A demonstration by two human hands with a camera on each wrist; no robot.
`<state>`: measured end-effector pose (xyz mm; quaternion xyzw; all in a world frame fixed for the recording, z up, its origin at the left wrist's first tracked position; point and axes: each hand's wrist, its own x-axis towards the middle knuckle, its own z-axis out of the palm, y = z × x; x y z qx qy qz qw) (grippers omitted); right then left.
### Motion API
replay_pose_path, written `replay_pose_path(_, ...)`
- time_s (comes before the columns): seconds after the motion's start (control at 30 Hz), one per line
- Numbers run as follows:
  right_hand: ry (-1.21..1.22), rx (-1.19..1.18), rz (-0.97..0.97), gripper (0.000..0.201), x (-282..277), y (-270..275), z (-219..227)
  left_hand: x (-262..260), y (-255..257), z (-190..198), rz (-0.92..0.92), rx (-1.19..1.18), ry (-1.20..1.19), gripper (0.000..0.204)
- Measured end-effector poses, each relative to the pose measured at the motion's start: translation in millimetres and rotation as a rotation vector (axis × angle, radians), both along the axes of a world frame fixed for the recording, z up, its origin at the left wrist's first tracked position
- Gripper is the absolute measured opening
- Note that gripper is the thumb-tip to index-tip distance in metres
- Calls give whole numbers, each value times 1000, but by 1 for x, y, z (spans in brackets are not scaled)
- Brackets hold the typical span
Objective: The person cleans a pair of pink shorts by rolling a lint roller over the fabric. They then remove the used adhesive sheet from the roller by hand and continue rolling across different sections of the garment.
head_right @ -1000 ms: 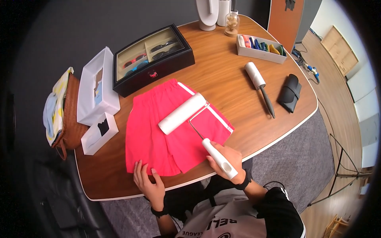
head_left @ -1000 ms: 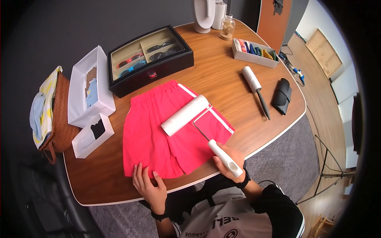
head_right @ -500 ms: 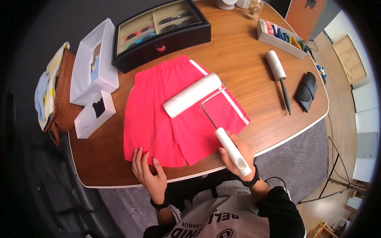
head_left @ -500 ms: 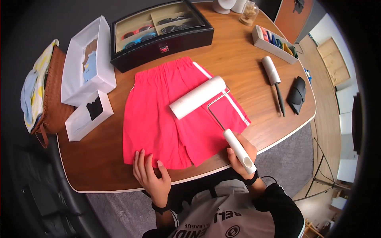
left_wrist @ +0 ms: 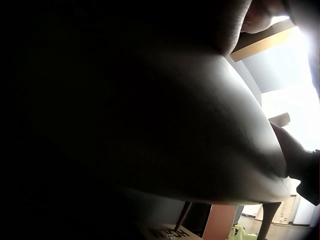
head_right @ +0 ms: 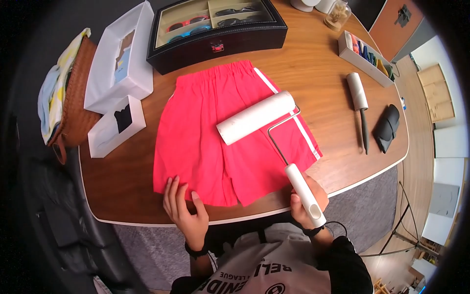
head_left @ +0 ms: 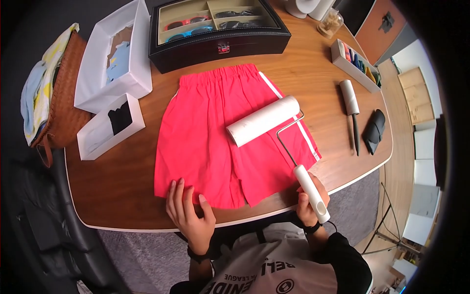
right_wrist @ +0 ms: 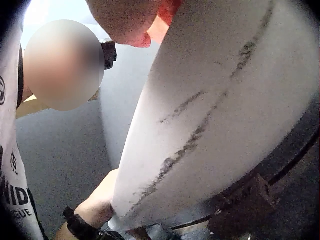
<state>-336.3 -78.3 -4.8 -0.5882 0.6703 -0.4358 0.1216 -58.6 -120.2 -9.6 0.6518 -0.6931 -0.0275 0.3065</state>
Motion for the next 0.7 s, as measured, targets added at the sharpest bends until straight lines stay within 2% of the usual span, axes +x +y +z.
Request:
replay_pose_path(0.1, -85, -81, 17, 70, -1, 4, -3, -1, 0, 2, 3, -6, -2, 23)
replay_pose_path(0.2, -27, -166, 3, 64, -1, 1, -11, 0, 0, 1, -6, -33, 1, 23)
replay_pose_path(0.37, -47, -139, 74, 51, -4, 2, -10, -1, 1, 3, -14, -52, -4, 24)
replay_pose_path(0.57, 71, -149, 81, 46, 0, -3, 6, 0, 3, -1, -20, -63, -14, 24)
replay_pose_path(0.7, 45, -203, 69, 45, -6, 6, -5, -2, 3, 2, -26, -65, -2, 23)
